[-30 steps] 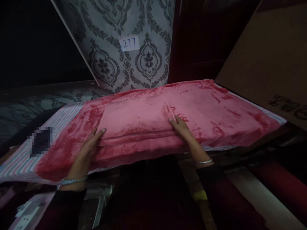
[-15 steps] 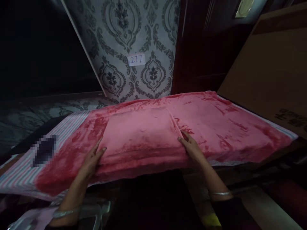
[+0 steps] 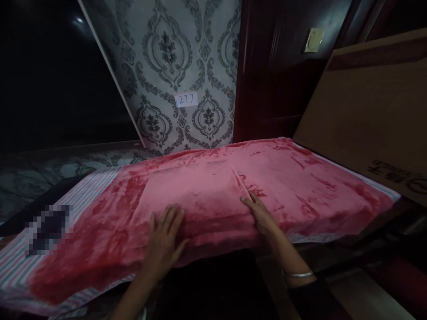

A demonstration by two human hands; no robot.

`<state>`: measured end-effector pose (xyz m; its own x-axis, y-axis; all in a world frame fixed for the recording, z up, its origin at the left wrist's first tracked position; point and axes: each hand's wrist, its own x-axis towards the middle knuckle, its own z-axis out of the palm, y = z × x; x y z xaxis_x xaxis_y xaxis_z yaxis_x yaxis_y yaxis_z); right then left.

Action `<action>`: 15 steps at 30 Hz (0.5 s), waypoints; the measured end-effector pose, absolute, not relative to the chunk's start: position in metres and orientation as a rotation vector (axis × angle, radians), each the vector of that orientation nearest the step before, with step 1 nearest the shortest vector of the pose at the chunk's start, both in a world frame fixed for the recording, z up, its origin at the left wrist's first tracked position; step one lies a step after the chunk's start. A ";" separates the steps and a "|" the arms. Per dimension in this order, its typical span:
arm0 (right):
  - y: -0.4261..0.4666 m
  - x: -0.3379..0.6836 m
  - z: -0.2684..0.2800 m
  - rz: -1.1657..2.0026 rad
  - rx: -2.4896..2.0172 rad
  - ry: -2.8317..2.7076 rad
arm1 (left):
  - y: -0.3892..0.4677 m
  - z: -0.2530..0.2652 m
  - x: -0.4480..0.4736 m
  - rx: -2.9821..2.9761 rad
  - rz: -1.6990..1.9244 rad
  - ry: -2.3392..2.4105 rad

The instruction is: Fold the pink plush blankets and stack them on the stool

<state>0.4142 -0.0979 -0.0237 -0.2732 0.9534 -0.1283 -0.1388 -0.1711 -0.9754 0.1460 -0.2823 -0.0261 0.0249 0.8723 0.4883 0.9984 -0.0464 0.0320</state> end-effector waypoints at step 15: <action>-0.111 0.399 -0.043 1.665 -0.731 -0.698 | -0.223 0.008 0.176 -2.025 -0.569 -1.950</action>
<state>0.3990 -0.1108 -0.0430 -0.1751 0.9788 -0.1061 -0.6107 -0.1925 -0.7681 0.1762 -0.2225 0.0085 0.0158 0.8886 0.4585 0.9957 -0.0559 0.0741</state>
